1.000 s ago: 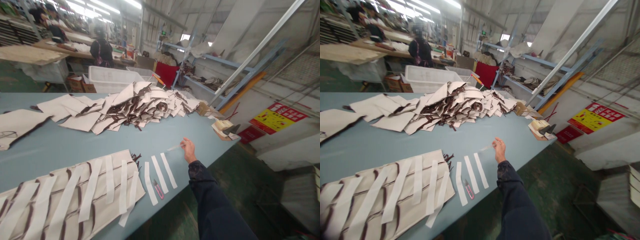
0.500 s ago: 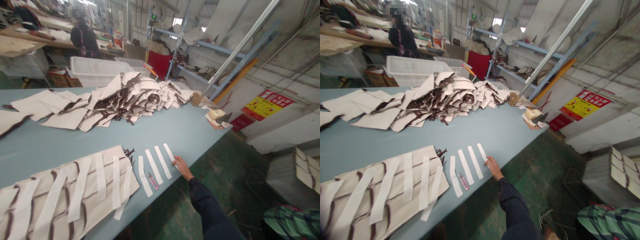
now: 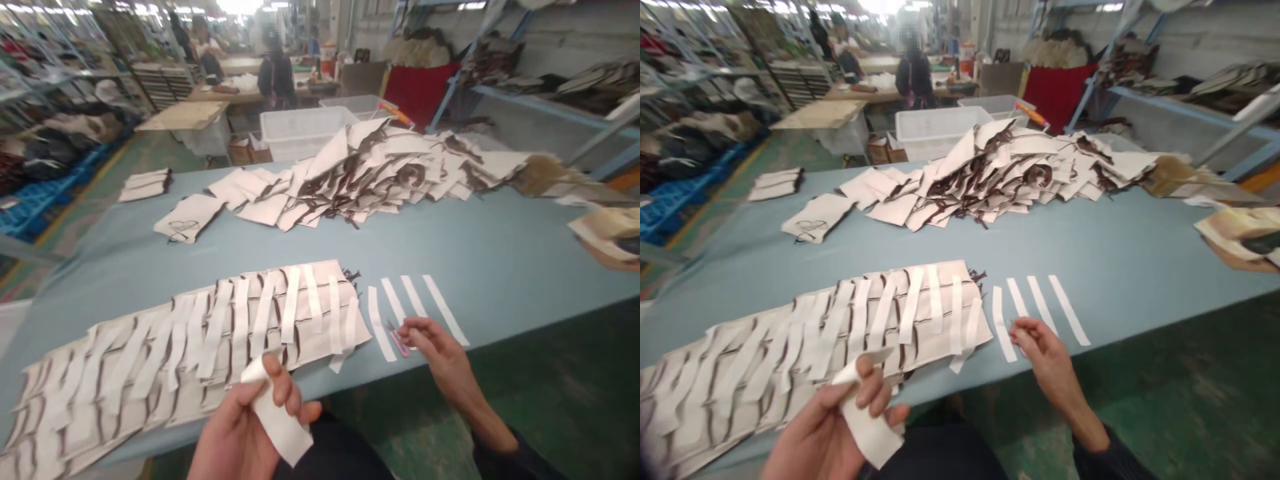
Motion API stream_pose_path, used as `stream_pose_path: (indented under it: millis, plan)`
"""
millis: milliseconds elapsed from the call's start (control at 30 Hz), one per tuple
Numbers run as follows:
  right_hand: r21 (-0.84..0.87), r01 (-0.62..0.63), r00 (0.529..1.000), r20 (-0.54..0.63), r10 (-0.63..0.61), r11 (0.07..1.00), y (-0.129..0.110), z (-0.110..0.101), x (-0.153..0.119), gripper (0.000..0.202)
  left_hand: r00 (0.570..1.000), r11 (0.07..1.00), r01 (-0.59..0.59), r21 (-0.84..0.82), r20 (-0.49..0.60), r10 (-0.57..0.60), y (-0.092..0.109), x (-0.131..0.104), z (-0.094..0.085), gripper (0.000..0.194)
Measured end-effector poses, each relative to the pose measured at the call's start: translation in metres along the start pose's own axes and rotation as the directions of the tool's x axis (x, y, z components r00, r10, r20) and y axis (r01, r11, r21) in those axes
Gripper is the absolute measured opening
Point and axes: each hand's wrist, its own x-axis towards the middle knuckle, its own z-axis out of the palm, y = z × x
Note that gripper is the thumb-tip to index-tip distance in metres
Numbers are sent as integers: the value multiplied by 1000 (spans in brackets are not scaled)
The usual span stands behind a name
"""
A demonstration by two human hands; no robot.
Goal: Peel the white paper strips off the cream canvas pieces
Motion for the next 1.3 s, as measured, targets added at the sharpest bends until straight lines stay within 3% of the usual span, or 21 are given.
stream_pose_path:
  millis: [67, 133, 267, 400, 567, 833, 933, 1067, 1300]
  plan:
    - [-4, 102, 978, 186, -99, 995, -25, 43, -37, 34, 994, 931, 54, -360, -66, -83, 16, 1, 1, 10]
    - [-1, 219, 918, 340, -206, 976, -50, 83, -72, 25, 982, 846, 38, -532, -137, -130, 32, 0, 1, 18]
    - [43, 390, 772, 529, -352, 920, -79, 146, -124, 41, 967, 741, -20, -671, -202, -157, 56, -11, -8, 26]
    - [41, 353, 767, 559, -314, 935, -86, 181, -152, 39, 961, 655, -38, -755, -208, -183, 68, -21, -25, 32]
    - [89, 306, 780, 547, -303, 948, -82, 201, -171, 37, 955, 602, -68, -795, -227, -192, 74, -28, -46, 31]
    - [78, 388, 790, 485, -375, 918, -78, 222, -188, 25, 953, 617, -59, -784, -228, -198, 75, -30, -61, 30]
    - [86, 520, 746, 439, -501, 850, -77, 224, -189, 33, 954, 636, -60, -769, -232, -190, 74, -32, -61, 31]
    - [-2, 730, 634, 374, -677, 683, -75, 222, -188, 37, 954, 739, -72, -670, -263, -146, 71, -34, -58, 30]
    - [-83, 852, 516, 308, -799, 518, -80, 216, -185, 18, 959, 872, -70, -485, -273, -75, 57, -38, -53, 26]
